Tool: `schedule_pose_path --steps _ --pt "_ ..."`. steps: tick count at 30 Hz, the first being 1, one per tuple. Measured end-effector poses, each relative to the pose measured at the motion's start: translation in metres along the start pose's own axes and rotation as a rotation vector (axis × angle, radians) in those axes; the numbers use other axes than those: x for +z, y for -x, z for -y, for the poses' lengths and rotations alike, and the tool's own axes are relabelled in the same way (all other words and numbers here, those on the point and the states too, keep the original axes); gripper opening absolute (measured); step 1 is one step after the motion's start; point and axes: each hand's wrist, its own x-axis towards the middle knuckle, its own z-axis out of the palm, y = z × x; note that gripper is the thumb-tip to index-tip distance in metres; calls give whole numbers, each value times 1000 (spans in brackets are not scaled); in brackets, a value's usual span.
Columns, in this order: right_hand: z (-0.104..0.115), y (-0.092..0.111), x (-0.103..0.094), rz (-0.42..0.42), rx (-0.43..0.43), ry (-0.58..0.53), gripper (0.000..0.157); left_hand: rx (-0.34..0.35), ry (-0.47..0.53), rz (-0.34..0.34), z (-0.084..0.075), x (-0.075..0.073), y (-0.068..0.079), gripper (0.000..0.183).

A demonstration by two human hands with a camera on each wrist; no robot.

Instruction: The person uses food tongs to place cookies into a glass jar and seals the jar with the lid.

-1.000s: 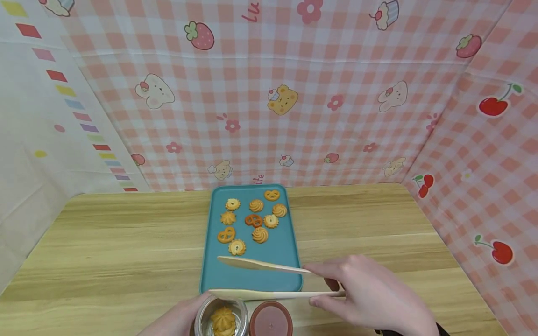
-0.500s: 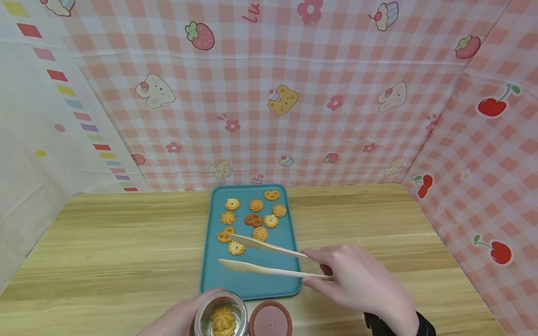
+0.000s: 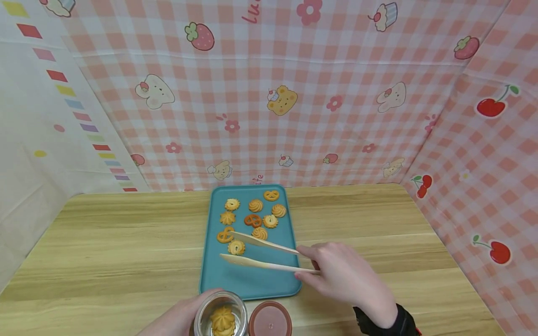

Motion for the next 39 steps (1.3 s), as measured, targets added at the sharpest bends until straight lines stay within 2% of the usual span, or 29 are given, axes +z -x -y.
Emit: schedule_pose_path --steps 7,14,18,22,39 --pt "-3 -4 11 46 71 6 42 -28 10 15 -1 -1 0 77" --pt "-5 -8 21 49 74 2 39 -22 -17 9 1 0 0 78" --pt "-5 -9 25 54 73 -6 31 -10 -35 5 1 -1 0 78" --pt "-7 -10 28 57 77 -10 29 0 -44 -1 1 0 0 77" --pt "-10 -12 34 102 111 -51 36 5 -54 -2 3 0 1 79"
